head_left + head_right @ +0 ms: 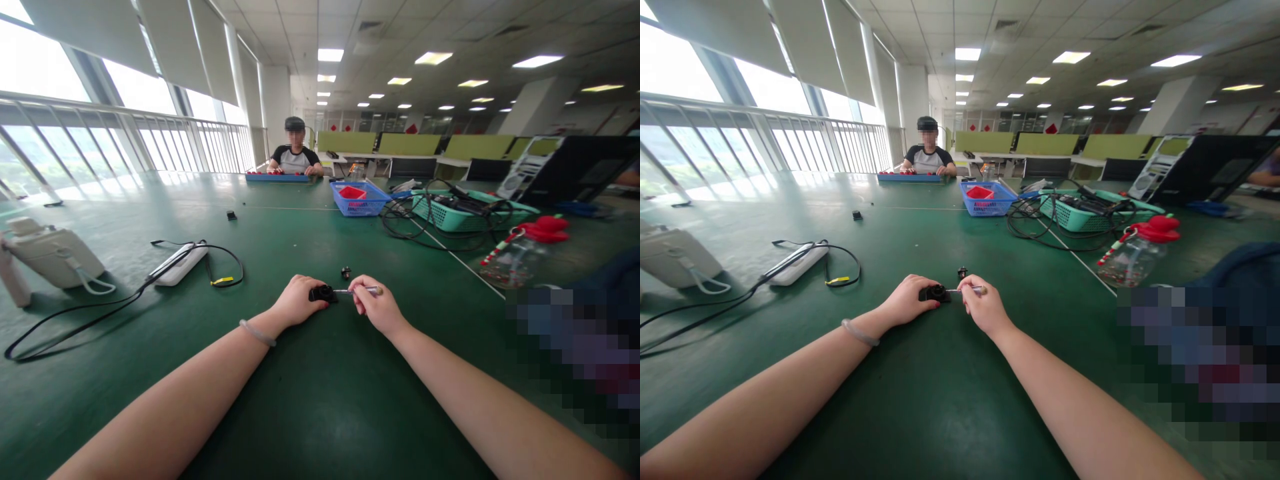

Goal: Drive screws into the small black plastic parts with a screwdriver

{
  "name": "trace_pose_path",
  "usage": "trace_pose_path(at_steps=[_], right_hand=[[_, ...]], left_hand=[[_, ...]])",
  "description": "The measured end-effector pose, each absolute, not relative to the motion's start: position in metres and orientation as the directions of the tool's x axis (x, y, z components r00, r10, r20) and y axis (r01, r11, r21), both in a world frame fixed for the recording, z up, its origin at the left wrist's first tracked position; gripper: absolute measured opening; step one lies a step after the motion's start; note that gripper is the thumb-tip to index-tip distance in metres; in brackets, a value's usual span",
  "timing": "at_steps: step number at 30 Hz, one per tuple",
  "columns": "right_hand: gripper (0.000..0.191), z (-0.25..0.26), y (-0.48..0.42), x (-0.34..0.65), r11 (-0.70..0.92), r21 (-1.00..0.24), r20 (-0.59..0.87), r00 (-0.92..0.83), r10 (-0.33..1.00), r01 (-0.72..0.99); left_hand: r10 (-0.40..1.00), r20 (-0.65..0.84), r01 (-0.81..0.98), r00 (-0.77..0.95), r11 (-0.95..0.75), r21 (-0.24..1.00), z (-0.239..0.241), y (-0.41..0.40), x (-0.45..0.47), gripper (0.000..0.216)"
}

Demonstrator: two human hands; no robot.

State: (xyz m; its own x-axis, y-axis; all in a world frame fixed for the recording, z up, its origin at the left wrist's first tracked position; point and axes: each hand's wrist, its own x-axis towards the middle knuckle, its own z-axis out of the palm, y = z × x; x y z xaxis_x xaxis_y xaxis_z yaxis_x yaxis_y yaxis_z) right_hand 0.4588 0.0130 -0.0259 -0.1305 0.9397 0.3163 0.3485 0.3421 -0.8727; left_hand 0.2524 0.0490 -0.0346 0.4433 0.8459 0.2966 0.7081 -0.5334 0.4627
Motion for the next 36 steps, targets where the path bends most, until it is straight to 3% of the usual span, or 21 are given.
trace_pose_path(at_steps=[6,13,17,22,27,36], right_hand=[[0.019,-0.02,0.005,0.462,0.448,-0.785,0.453,-0.095,0.886,0.428],[0.022,-0.016,0.008,0.465,0.427,-0.785,0.411,-0.138,0.901,0.449],[0.018,-0.011,-0.002,0.461,0.565,-0.585,0.518,-0.268,0.812,0.582],[0.01,-0.01,-0.014,0.452,0.747,-0.419,0.561,-0.5,0.66,0.517],[0.011,-0.011,-0.013,0.446,0.685,-0.474,0.466,-0.502,0.728,0.553],[0.022,-0.013,-0.001,0.464,0.522,-0.706,0.497,-0.19,0.847,0.48]], left_hand=[[0.842,0.297,0.71,0.45,-0.54,0.452,-0.034,0.049,0.252,0.043],[0.838,0.296,0.712,0.459,-0.546,0.442,-0.037,0.052,0.25,0.046],[0.831,0.302,0.714,0.467,-0.556,0.426,-0.038,0.053,0.25,0.047],[0.814,0.327,0.72,0.48,-0.579,0.383,-0.038,0.051,0.25,0.048],[0.809,0.324,0.726,0.49,-0.585,0.362,-0.037,0.05,0.25,0.05],[0.82,0.311,0.723,0.48,-0.571,0.389,-0.035,0.048,0.251,0.048]])
